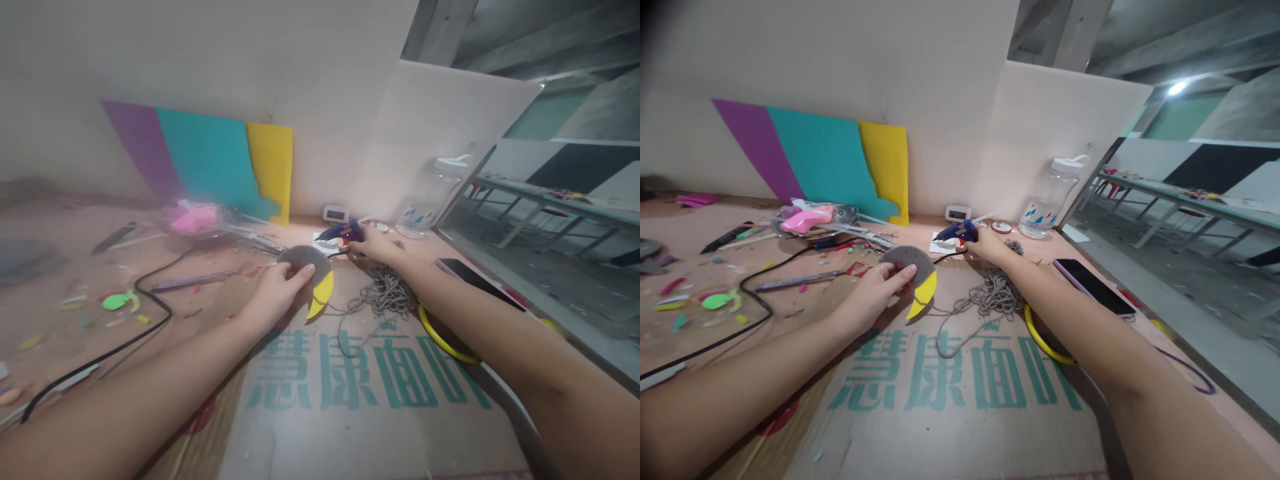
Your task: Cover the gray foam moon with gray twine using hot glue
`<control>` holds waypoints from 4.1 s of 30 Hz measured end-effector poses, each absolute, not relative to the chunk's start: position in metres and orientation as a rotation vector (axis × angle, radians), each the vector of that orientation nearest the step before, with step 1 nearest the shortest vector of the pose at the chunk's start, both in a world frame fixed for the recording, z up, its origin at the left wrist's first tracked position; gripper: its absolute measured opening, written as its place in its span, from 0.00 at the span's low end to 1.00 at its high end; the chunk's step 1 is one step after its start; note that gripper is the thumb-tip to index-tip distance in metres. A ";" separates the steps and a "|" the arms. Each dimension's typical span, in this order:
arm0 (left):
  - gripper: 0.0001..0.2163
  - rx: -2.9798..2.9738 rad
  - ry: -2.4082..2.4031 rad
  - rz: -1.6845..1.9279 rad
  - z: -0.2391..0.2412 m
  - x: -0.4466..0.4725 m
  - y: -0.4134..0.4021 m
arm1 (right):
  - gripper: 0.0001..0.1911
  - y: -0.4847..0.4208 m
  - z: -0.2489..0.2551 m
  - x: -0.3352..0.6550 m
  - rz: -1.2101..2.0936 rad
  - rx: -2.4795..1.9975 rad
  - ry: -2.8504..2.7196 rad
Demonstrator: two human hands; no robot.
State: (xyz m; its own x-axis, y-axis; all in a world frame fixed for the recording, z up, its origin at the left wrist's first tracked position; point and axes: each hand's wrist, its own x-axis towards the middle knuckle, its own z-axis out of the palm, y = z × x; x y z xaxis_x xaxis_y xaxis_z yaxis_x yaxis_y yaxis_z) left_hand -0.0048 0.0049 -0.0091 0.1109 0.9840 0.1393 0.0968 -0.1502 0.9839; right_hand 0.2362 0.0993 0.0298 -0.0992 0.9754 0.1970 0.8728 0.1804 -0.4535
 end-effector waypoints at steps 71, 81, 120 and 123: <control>0.18 1.583 1.227 1.175 -0.013 -0.008 0.009 | 0.16 -0.044 0.026 0.223 0.583 -1.492 -2.078; 0.18 1.575 1.219 1.175 -0.016 -0.008 0.010 | 0.14 -0.044 0.024 0.225 0.606 -1.476 -2.058; 0.19 1.547 1.227 1.186 -0.016 -0.008 0.010 | 0.12 -0.047 0.027 0.219 0.670 -1.489 -1.950; 0.19 1.561 1.244 1.171 -0.014 -0.009 0.009 | 0.11 -0.048 0.028 0.217 0.716 -1.481 -1.900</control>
